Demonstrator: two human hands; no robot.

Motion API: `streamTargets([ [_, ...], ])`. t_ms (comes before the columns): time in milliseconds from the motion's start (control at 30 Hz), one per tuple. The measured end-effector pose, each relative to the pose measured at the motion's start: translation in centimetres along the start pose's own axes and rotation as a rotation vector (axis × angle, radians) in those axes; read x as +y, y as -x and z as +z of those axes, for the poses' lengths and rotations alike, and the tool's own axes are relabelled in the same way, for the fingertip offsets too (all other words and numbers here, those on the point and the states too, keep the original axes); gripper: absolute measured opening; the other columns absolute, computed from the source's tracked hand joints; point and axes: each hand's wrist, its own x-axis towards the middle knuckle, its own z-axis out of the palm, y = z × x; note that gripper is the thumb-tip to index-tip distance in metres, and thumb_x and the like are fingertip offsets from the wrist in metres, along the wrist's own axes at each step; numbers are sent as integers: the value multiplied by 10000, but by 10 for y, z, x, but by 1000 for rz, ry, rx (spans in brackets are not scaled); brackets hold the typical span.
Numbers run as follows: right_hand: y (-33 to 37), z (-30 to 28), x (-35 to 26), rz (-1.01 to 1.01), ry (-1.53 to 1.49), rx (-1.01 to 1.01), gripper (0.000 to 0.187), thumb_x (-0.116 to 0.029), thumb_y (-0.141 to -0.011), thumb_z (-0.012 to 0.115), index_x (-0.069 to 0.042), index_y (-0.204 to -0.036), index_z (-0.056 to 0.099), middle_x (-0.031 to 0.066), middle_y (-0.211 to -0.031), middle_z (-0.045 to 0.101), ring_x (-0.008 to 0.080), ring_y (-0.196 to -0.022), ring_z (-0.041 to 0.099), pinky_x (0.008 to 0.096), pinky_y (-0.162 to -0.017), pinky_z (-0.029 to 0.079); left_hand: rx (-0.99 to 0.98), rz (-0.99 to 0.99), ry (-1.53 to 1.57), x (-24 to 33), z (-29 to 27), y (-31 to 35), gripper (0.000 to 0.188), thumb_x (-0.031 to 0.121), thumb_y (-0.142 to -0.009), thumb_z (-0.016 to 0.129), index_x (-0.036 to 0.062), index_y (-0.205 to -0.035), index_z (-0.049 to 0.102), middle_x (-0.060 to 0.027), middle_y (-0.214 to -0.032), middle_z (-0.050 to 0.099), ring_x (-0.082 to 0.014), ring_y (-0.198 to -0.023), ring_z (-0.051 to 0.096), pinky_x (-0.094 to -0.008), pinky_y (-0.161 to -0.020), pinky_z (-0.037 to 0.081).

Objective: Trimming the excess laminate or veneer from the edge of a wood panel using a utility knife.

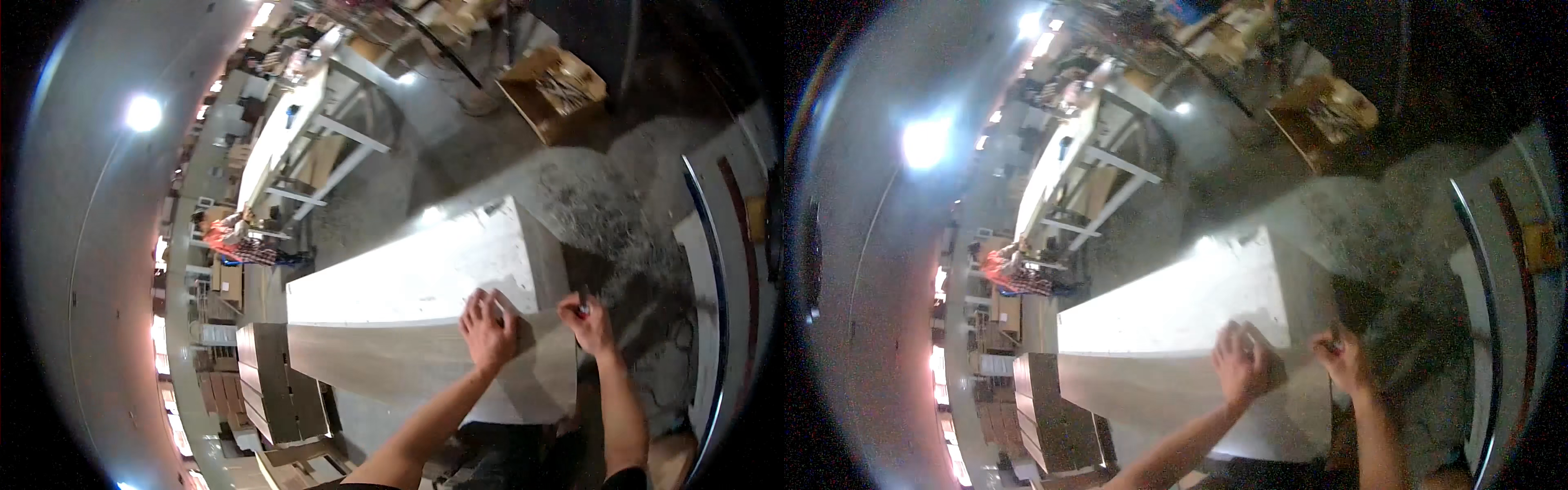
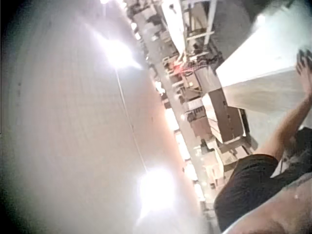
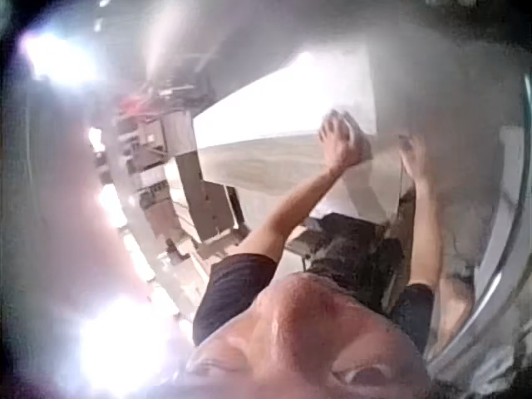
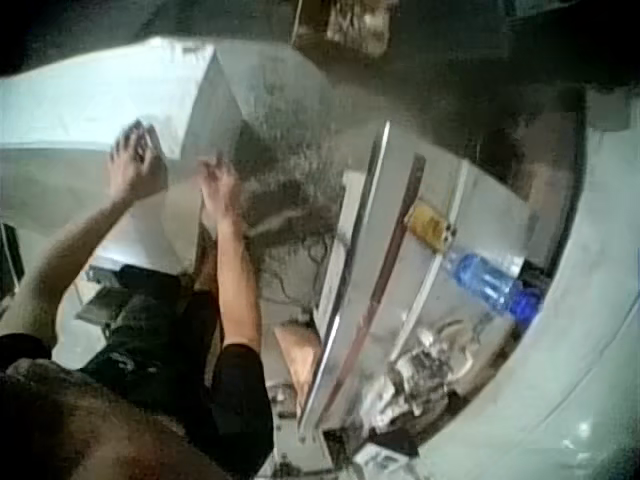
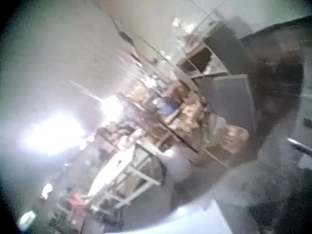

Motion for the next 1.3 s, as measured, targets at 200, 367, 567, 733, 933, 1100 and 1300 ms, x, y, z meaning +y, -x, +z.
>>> streamTargets([
  [200,23,20,15,32,26,262,410,-380,-976,732,-50,-1216,691,18,-925,691,144,-848,648,322,-779,529,-10,-5,59,4,-18,-2,505,378,-962,601,187,-1425,534,-140,-1565,407,-329,-1486,314,-526,-1206,211],
  [367,70,-1,23,179,-33,25,733,-350,-982,711,-26,-1554,386,102,-1214,648,199,-1079,622,351,-970,492,21,7,75,3,-17,-4,511,356,-936,628,174,-1408,554,-154,-1544,437,-343,-1470,342,-526,-1197,224],
  [567,89,-23,28,-72,39,74,645,-328,-1053,454,1,-1564,239,167,-1280,602,251,-1131,601,429,-1013,458,28,26,46,0,1,-7,517,340,-931,629,167,-1413,558,-173,-1515,476,-356,-1455,373,-533,-1183,255],
  [733,34,-14,-47,-425,653,97,311,-52,-967,633,-99,-1271,678,129,-1121,716,346,-1022,671,408,-869,540,77,39,-7,-15,-2,-10,488,337,-948,618,177,-1406,565,-147,-1513,495,-353,-1437,405,-529,-1172,281],
  [933,12,-22,-38,-481,914,49,377,-55,-895,637,-199,-1233,719,30,-1158,712,259,-1108,658,442,-996,485,21,23,20,1,-2,-9,472,346,-971,592,181,-1411,553,-127,-1543,455,-334,-1456,371,-506,-1198,240],
  [1100,26,-21,-32,-498,928,22,279,-94,-883,633,-204,-1103,764,2,-1053,693,232,-1052,653,443,-988,476,-30,0,37,3,-3,-4,486,379,-995,541,174,-1435,535,-124,-1578,408,-318,-1485,322,-494,-1223,203],
  [1300,154,-12,-19,-411,958,-23,218,-200,-866,674,-272,-1048,770,-38,-1011,679,203,-1027,631,451,-1000,450,-9,-1,33,-2,-4,-2,490,388,-994,523,184,-1440,533,-121,-1565,420,-329,-1477,334,-508,-1222,216],
])
